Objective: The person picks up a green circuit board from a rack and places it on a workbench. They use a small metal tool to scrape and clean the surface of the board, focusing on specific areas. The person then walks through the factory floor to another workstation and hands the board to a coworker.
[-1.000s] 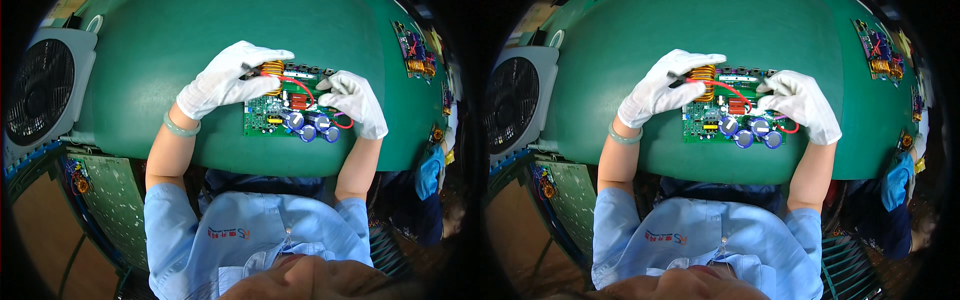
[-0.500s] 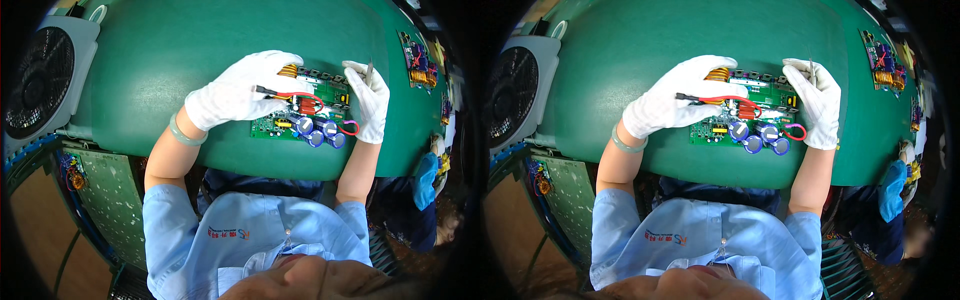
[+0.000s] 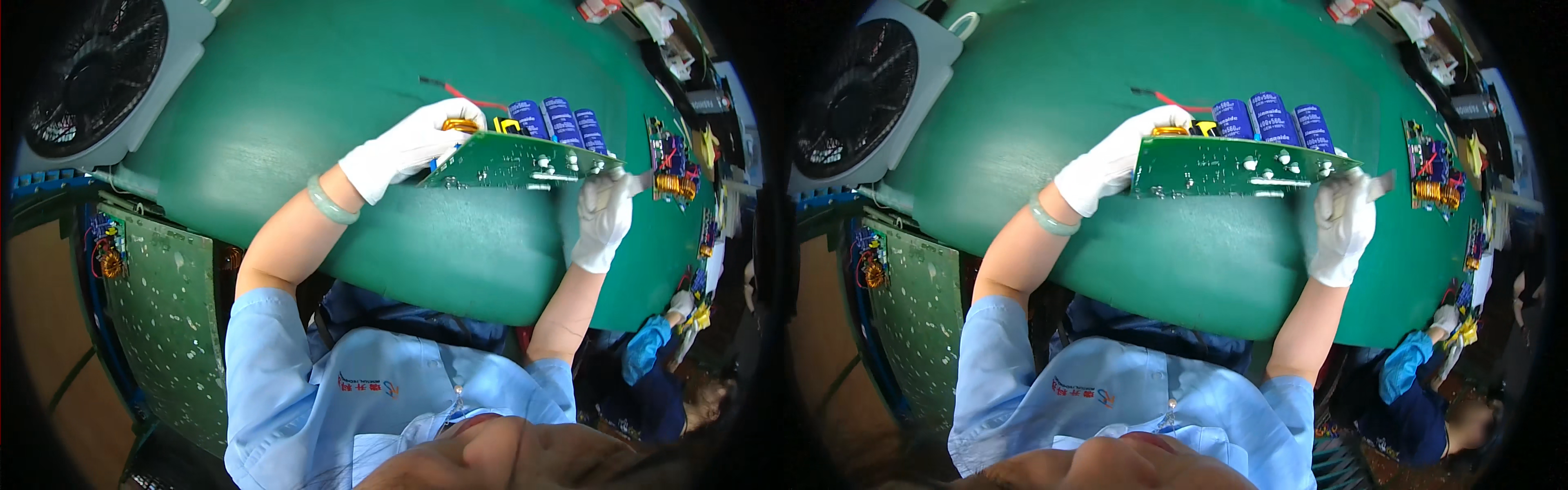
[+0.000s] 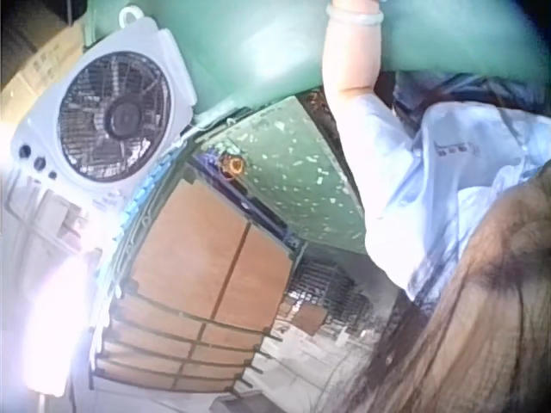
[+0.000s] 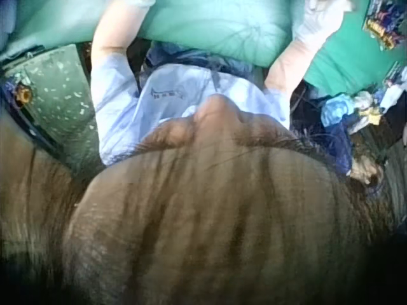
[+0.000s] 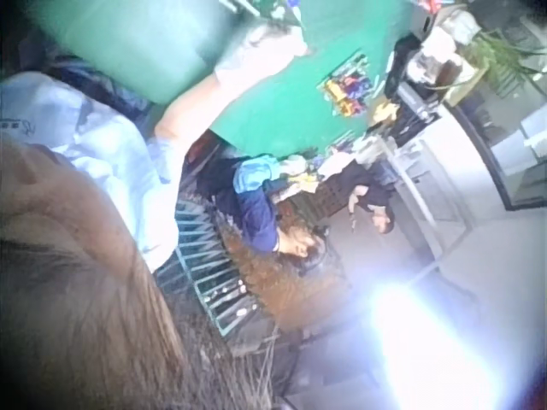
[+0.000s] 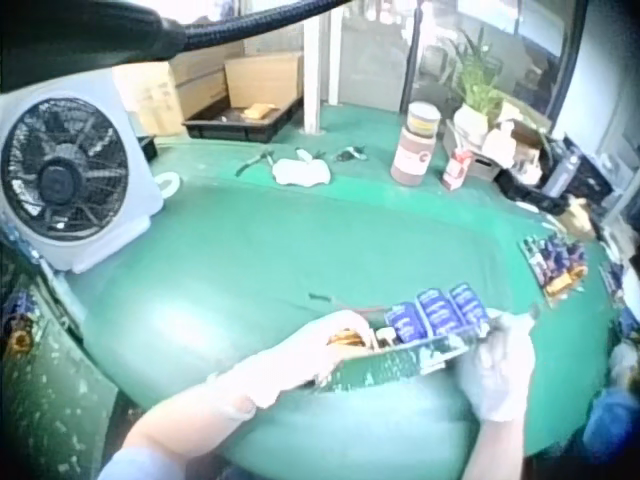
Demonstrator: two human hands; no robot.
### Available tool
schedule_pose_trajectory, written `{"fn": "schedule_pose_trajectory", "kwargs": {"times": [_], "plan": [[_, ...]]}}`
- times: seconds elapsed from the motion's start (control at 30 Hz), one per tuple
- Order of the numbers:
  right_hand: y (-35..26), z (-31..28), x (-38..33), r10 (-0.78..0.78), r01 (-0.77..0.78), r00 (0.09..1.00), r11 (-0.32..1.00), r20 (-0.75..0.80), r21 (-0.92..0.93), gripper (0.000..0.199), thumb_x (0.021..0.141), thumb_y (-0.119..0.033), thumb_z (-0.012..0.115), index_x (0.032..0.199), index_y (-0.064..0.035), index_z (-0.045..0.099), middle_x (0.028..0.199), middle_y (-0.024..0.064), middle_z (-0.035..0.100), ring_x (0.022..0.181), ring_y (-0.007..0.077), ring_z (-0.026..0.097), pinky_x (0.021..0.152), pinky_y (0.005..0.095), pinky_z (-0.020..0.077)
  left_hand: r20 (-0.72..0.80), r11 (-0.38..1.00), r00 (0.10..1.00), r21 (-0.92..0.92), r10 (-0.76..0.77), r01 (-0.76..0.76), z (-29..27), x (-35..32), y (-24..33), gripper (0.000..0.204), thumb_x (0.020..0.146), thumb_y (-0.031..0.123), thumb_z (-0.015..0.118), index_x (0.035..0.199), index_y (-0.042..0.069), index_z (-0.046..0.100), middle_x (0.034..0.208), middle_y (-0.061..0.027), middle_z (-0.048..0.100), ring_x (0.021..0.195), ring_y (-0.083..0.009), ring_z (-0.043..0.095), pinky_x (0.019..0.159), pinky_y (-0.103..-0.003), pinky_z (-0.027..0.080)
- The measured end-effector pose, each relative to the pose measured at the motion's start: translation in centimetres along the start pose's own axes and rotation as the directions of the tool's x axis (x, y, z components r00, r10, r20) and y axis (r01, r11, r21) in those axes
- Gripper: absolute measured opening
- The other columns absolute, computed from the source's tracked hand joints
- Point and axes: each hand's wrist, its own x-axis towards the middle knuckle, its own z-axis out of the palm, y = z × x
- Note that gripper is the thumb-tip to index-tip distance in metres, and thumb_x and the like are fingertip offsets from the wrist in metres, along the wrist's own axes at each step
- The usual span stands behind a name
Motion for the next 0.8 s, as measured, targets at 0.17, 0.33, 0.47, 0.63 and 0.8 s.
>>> {"fn": "schedule_pose_trajectory", "kwargs": {"times": [0.17,0.33,0.47,0.63,0.8], "plan": [[1.8,-0.6,0.3,0.09,-0.091,0.996,0.994,-0.016,-0.06,0.033,0.101,-0.019,0.056,0.125,0.003,0.058,0.058,-0.0057,0.039,0.044,0.0047,0.032,0.042,0.022,0.0232,-0.05,0.843,0.959,-0.492,-0.279,0.22,0.4,-0.4,-0.8,0.023,0.098,0.016,0.059,0.12,0.008,0.057,0.108,-0.0036,0.067,0.09,-0.0114,0.067,0.077,-0.028,0.058],[1.8,0.4,0.3,0.132,-0.135,0.989,0.99,-0.059,-0.045,0.038,0.101,-0.021,0.056,0.13,0.0034,0.057,0.057,-0.008,0.035,0.045,0.0029,0.03,0.042,0.0212,0.0229,0.034,0.814,0.965,-0.53,-0.262,0.24,0.8,-0.7,-0.4,0.034,0.098,0.017,0.058,0.131,0.008,0.052,0.121,-0.0054,0.063,0.105,-0.0166,0.065,0.088,-0.037,0.057],[1.8,0.2,0.3,0.151,-0.153,0.986,0.988,-0.066,-0.031,0.039,0.101,-0.021,0.056,0.132,0.0031,0.056,0.058,-0.0077,0.036,0.046,0.0026,0.029,0.043,0.0214,0.0229,0.065,0.796,0.96,-0.545,-0.272,0.262,0.3,-1.0,-0.7,0.043,0.097,0.018,0.06,0.138,0.01,0.048,0.125,-0.006,0.061,0.109,-0.0182,0.063,0.093,-0.04,0.055],[1.5,0.2,0.3,0.145,-0.148,0.987,0.988,-0.069,-0.045,0.04,0.101,-0.02,0.056,0.133,0.0036,0.055,0.058,-0.0077,0.037,0.046,0.0024,0.03,0.044,0.0218,0.0216,-0.044,0.866,0.964,-0.452,-0.261,0.213,1.5,-1.0,-0.6,0.04,0.099,0.023,0.057,0.136,0.008,0.05,0.123,-0.0068,0.062,0.107,-0.0177,0.063,0.089,-0.038,0.056],[1.8,0.1,0.3,0.137,-0.138,0.99,0.99,-0.043,-0.027,0.04,0.1,-0.019,0.056,0.132,0.0041,0.056,0.058,-0.008,0.037,0.046,0.0023,0.03,0.044,0.0216,0.0219,-0.037,0.886,0.965,-0.405,-0.26,0.223,0.9,-0.8,-0.9,0.042,0.1,0.028,0.056,0.138,0.009,0.049,0.124,-0.0052,0.062,0.108,-0.0174,0.063,0.088,-0.038,0.055]]}}
